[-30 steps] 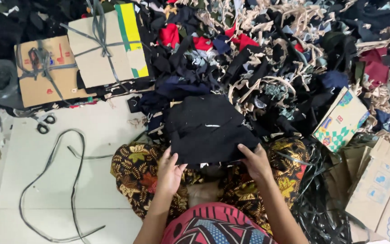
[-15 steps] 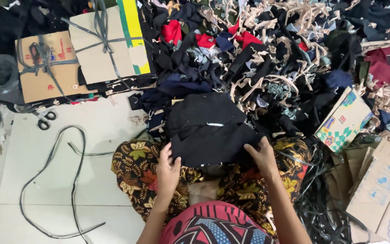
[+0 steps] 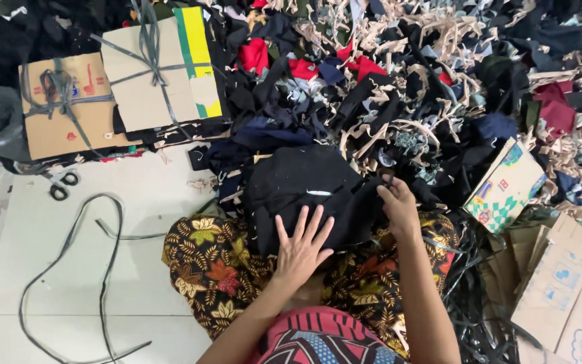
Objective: The person folds a black fabric item and places it on a pile. They then place a cardboard sheet on top, wrap it with a black strap, and tie it securely. The person repeats the process with another fabric item and cardboard, creating a second bundle.
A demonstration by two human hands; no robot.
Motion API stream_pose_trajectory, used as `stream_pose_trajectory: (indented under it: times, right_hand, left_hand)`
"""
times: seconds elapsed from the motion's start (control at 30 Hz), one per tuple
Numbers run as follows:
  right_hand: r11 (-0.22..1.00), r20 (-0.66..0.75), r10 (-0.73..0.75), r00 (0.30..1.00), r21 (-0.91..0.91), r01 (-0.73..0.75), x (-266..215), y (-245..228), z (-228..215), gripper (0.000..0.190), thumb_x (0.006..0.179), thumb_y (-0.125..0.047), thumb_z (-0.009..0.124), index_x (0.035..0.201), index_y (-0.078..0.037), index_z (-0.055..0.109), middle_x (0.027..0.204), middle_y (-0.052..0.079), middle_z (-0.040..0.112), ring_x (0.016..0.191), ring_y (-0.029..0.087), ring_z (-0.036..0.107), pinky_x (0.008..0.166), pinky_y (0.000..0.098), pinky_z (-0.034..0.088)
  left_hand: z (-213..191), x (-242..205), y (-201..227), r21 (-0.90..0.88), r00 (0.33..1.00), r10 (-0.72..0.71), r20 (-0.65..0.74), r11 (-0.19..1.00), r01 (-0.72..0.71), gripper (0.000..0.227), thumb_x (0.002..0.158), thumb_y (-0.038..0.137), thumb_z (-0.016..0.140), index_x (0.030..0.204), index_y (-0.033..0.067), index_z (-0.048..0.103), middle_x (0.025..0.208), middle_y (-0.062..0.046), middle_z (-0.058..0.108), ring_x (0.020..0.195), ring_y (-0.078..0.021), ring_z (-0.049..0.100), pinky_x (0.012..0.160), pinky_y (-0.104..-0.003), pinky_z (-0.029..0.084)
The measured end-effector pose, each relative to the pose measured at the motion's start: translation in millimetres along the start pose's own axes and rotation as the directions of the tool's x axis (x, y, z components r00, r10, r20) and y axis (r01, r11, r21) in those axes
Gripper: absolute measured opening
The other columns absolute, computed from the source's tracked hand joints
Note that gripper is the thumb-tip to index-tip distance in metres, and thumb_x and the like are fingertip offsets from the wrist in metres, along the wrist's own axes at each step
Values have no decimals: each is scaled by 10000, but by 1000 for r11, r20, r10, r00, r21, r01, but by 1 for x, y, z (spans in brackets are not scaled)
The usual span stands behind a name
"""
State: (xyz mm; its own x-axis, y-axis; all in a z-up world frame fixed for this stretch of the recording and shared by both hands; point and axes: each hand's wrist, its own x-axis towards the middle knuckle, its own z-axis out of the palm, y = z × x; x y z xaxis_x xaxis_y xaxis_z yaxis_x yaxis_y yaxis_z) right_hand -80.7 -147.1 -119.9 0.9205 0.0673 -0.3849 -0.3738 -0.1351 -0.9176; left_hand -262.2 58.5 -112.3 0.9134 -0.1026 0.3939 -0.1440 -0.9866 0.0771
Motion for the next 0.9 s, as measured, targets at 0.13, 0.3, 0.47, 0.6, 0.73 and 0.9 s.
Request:
stream_pose_trajectory:
  times: [0.13, 0.3, 0.47, 0.6, 0.73, 0.9]
  right_hand:
    - [989, -13, -109, 994, 99, 110, 19, -5, -1, 473, 929, -21, 682, 1389, -4, 575, 1097, 61, 673, 880, 123, 636, 734, 236, 551]
    - [931, 159, -103, 982, -332, 152, 52, 6, -15, 316, 949, -89, 693, 1261, -131, 727, 1130, 140, 732, 875, 222, 698, 692, 335, 587]
    - [983, 250, -91, 964, -131, 126, 39, 1, -8, 252, 970, -38, 648, 1215, -47, 703, 996, 148, 716, 817, 201, 665, 668, 318, 592]
    - [987, 314, -151, 937, 107, 123, 23, -18, -3, 265, 1076, -106, 508, 1275, -40, 672, 1044, 130, 736, 908, 155, 665, 794, 338, 591]
    - [969, 96, -144, 985, -187, 160, 8, -12, 8, 461, 1090, -330, 529, 1457, -50, 531, 1330, 291, 616, 1237, 431, 602, 1005, 561, 510]
    - [999, -4, -39, 999, -35, 39, -42, -10, 15, 660, 1113, -355, 390, 1597, 12, 132, 1575, 429, 130, 1440, 639, 177, 1100, 784, 266]
  left_hand:
    - [2, -2, -2, 8, 1000, 1, 4, 1000, -1, 877, 786, 558, 725, 1558, 295, 405, 1672, -96, 302, 1523, -371, 275, 1060, -850, 153]
    - [6, -1, -3, -2, 1000, -1, 13, 1000, 1, 878, 798, 598, 692, 1565, 307, 379, 1681, -124, 270, 1530, -394, 249, 1044, -872, 145]
    - [-1, 0, 1, -35, 1000, -4, -10, 999, 3, 898, 789, 612, 692, 1568, 298, 377, 1675, -157, 271, 1527, -410, 247, 1032, -885, 108]
    - [-12, 23, 15, -85, 999, 14, -41, 996, -17, 857, 823, 572, 711, 1559, 256, 408, 1647, -185, 323, 1514, -396, 297, 1040, -873, 83]
    - [-3, 60, 28, -160, 996, -7, -88, 987, -7, 763, 835, 380, 778, 1511, 187, 480, 1585, -203, 420, 1495, -404, 345, 1037, -873, 141]
    - [9, 90, 30, -144, 992, -26, -121, 990, 8, 633, 804, 263, 808, 1384, 123, 598, 1510, -222, 503, 1474, -423, 377, 1039, -875, 209]
